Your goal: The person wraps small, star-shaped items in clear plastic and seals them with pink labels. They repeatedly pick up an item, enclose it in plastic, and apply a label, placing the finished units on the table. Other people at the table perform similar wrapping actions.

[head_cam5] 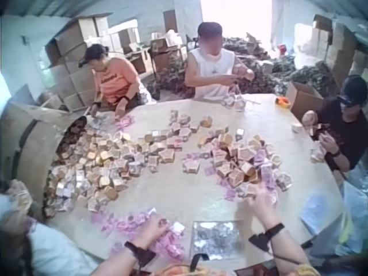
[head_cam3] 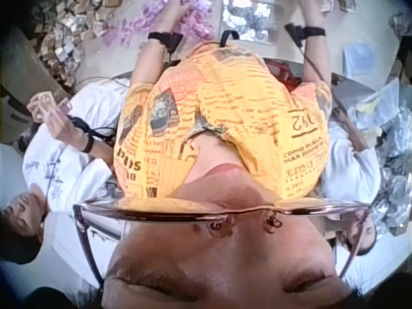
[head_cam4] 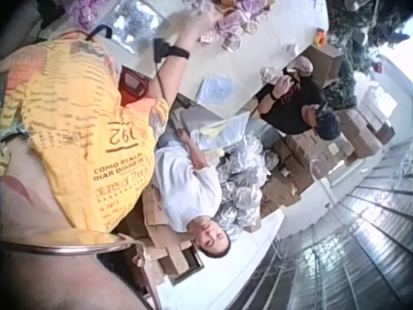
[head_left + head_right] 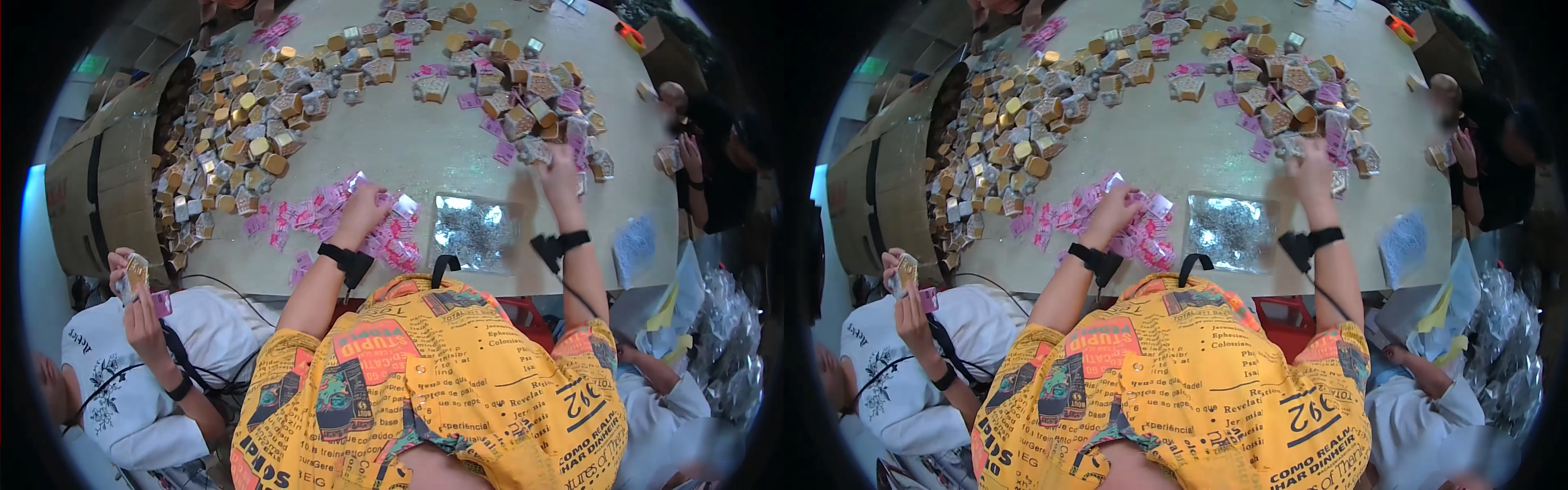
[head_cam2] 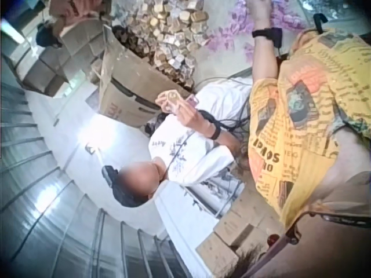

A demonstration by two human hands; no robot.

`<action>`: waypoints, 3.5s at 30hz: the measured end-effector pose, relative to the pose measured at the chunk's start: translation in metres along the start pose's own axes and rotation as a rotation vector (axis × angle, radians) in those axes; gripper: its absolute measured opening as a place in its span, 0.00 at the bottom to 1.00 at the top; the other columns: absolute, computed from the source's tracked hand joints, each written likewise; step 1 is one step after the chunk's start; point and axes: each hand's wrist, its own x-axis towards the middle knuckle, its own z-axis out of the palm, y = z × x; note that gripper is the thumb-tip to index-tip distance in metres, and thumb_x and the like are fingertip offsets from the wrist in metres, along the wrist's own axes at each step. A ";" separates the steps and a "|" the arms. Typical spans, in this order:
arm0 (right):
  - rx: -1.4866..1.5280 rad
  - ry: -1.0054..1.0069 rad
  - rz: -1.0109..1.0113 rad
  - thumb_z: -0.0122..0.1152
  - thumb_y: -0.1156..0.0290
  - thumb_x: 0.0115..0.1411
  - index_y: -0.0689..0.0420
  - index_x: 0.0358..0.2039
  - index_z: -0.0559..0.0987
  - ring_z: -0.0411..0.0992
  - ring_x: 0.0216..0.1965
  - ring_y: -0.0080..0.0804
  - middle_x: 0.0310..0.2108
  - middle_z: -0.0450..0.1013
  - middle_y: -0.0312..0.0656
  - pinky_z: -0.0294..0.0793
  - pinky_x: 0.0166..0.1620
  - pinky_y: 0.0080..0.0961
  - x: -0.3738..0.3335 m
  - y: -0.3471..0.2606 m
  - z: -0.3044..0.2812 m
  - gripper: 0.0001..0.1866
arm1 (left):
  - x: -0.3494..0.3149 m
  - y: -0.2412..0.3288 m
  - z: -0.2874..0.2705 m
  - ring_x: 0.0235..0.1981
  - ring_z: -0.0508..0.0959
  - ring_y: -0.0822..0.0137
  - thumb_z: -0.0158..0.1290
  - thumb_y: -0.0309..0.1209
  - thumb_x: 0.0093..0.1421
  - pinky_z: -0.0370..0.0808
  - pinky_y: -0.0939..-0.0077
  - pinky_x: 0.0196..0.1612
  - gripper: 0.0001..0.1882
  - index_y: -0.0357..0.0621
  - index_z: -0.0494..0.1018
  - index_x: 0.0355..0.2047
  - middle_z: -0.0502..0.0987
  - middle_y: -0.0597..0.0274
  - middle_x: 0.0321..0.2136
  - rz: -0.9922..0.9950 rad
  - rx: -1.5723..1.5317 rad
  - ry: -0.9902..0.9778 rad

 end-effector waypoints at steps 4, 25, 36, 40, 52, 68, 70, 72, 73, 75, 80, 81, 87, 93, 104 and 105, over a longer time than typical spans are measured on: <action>-0.004 -0.726 -0.107 0.59 0.72 0.45 0.55 0.39 0.78 0.73 0.40 0.46 0.38 0.73 0.47 0.73 0.42 0.39 -0.071 -0.060 0.031 0.16 | -0.004 0.024 0.006 0.44 0.71 0.48 0.52 0.25 0.50 0.71 0.60 0.45 0.20 0.43 0.70 0.46 0.69 0.48 0.43 0.150 0.192 -0.098; -0.004 -0.396 -0.334 0.56 0.74 0.46 0.58 0.19 0.73 0.72 0.29 0.44 0.26 0.68 0.45 0.73 0.34 0.36 -0.123 -0.071 0.060 0.03 | 0.004 0.028 0.018 0.42 0.72 0.50 0.58 0.28 0.45 0.71 0.61 0.44 0.20 0.40 0.71 0.40 0.71 0.51 0.35 0.326 0.326 -0.085; 0.871 -0.422 0.563 0.61 0.72 0.54 0.63 0.27 0.78 0.66 0.18 0.17 0.19 0.71 0.34 0.66 0.22 0.18 -0.120 -0.067 0.043 0.06 | -0.005 0.053 -0.026 0.41 0.73 0.54 0.61 0.33 0.47 0.70 0.66 0.45 0.24 0.38 0.71 0.44 0.74 0.52 0.38 0.292 0.052 -0.036; 0.955 -0.414 0.604 0.61 0.73 0.54 0.63 0.27 0.78 0.66 0.18 0.16 0.20 0.70 0.33 0.65 0.22 0.15 -0.112 -0.075 0.030 0.06 | -0.008 0.081 -0.037 0.40 0.74 0.57 0.61 0.32 0.48 0.71 0.70 0.42 0.24 0.39 0.71 0.46 0.74 0.54 0.37 0.323 -0.096 -0.047; 0.458 0.054 -0.260 0.60 0.78 0.51 0.61 0.27 0.74 0.70 0.21 0.36 0.25 0.69 0.42 0.67 0.25 0.26 -0.056 -0.146 -0.014 0.04 | -0.011 0.114 -0.042 0.38 0.75 0.61 0.62 0.29 0.45 0.74 0.73 0.37 0.25 0.40 0.72 0.45 0.74 0.55 0.37 0.345 -0.300 -0.109; 0.850 -0.483 0.213 0.58 0.73 0.56 0.64 0.26 0.74 0.65 0.16 0.18 0.16 0.68 0.35 0.63 0.20 0.18 -0.063 -0.145 0.008 0.07 | -0.029 0.125 -0.053 0.40 0.73 0.59 0.63 0.30 0.45 0.68 0.68 0.46 0.18 0.41 0.76 0.37 0.74 0.56 0.35 0.529 -0.408 0.060; 0.829 -0.479 0.229 0.57 0.73 0.56 0.64 0.26 0.74 0.65 0.16 0.17 0.16 0.68 0.35 0.63 0.20 0.18 -0.061 -0.154 0.000 0.07 | -0.030 0.120 -0.050 0.38 0.73 0.58 0.62 0.29 0.45 0.68 0.67 0.42 0.12 0.41 0.77 0.32 0.74 0.57 0.32 0.602 -0.327 0.106; 0.779 -0.511 0.208 0.57 0.73 0.57 0.64 0.27 0.74 0.65 0.16 0.17 0.16 0.68 0.35 0.63 0.20 0.17 -0.059 -0.157 -0.005 0.07 | -0.033 0.121 -0.052 0.35 0.72 0.57 0.61 0.30 0.46 0.68 0.66 0.39 0.07 0.42 0.76 0.26 0.74 0.58 0.28 0.626 -0.278 0.189; 0.801 -0.501 0.208 0.57 0.72 0.57 0.63 0.27 0.74 0.65 0.16 0.17 0.16 0.68 0.34 0.62 0.20 0.17 -0.059 -0.159 -0.005 0.07 | -0.035 0.123 -0.052 0.33 0.72 0.56 0.61 0.30 0.47 0.67 0.65 0.38 0.06 0.43 0.76 0.24 0.74 0.59 0.26 0.622 -0.277 0.237; 0.938 -0.504 0.258 0.57 0.73 0.58 0.61 0.26 0.74 0.64 0.17 0.16 0.19 0.67 0.33 0.61 0.20 0.15 -0.060 -0.156 0.000 0.06 | -0.035 0.124 -0.051 0.33 0.72 0.57 0.60 0.31 0.47 0.67 0.65 0.38 0.06 0.43 0.76 0.23 0.74 0.59 0.25 0.601 -0.303 0.285; 1.250 -0.498 0.292 0.54 0.77 0.57 0.65 0.37 0.75 0.65 0.25 0.19 0.41 0.69 0.44 0.63 0.26 0.15 -0.062 -0.163 0.011 0.08 | -0.031 0.117 -0.038 0.29 0.73 0.55 0.57 0.31 0.47 0.67 0.64 0.36 0.06 0.41 0.75 0.22 0.74 0.56 0.22 0.475 -0.486 0.300; 1.251 -0.480 0.265 0.53 0.78 0.56 0.66 0.36 0.75 0.65 0.25 0.19 0.43 0.69 0.44 0.63 0.26 0.16 -0.063 -0.170 0.014 0.08 | -0.030 0.116 -0.035 0.27 0.73 0.55 0.56 0.31 0.47 0.68 0.64 0.33 0.07 0.40 0.75 0.21 0.74 0.55 0.21 0.465 -0.511 0.351; 1.256 -0.576 0.171 0.52 0.75 0.61 0.64 0.38 0.75 0.64 0.24 0.16 0.28 0.70 0.35 0.61 0.24 0.13 -0.062 -0.164 0.046 0.08 | -0.049 0.114 -0.034 0.20 0.73 0.56 0.57 0.31 0.43 0.68 0.65 0.24 0.09 0.37 0.74 0.17 0.73 0.54 0.18 0.425 -0.573 0.540; 1.222 -0.878 0.450 0.55 0.73 0.60 0.61 0.35 0.75 0.64 0.23 0.18 0.24 0.70 0.34 0.64 0.27 0.16 -0.047 -0.204 0.023 0.05 | -0.064 0.097 -0.041 0.27 0.74 0.60 0.55 0.31 0.41 0.66 0.64 0.36 0.05 0.44 0.74 0.15 0.73 0.62 0.18 0.415 -0.310 0.573; 1.298 -1.209 0.428 0.52 0.73 0.62 0.62 0.36 0.74 0.68 0.22 0.20 0.28 0.73 0.39 0.68 0.23 0.12 -0.050 -0.191 0.062 0.06 | -0.113 0.090 -0.042 0.31 0.73 0.62 0.54 0.35 0.44 0.65 0.64 0.39 0.07 0.46 0.72 0.18 0.72 0.64 0.22 0.374 0.252 0.657; 1.247 -1.226 0.385 0.52 0.74 0.61 0.63 0.35 0.74 0.68 0.21 0.20 0.26 0.73 0.39 0.67 0.22 0.13 -0.049 -0.191 0.060 0.06 | -0.115 0.094 -0.041 0.32 0.73 0.62 0.54 0.35 0.44 0.65 0.64 0.39 0.07 0.47 0.73 0.18 0.72 0.65 0.23 0.391 0.314 0.708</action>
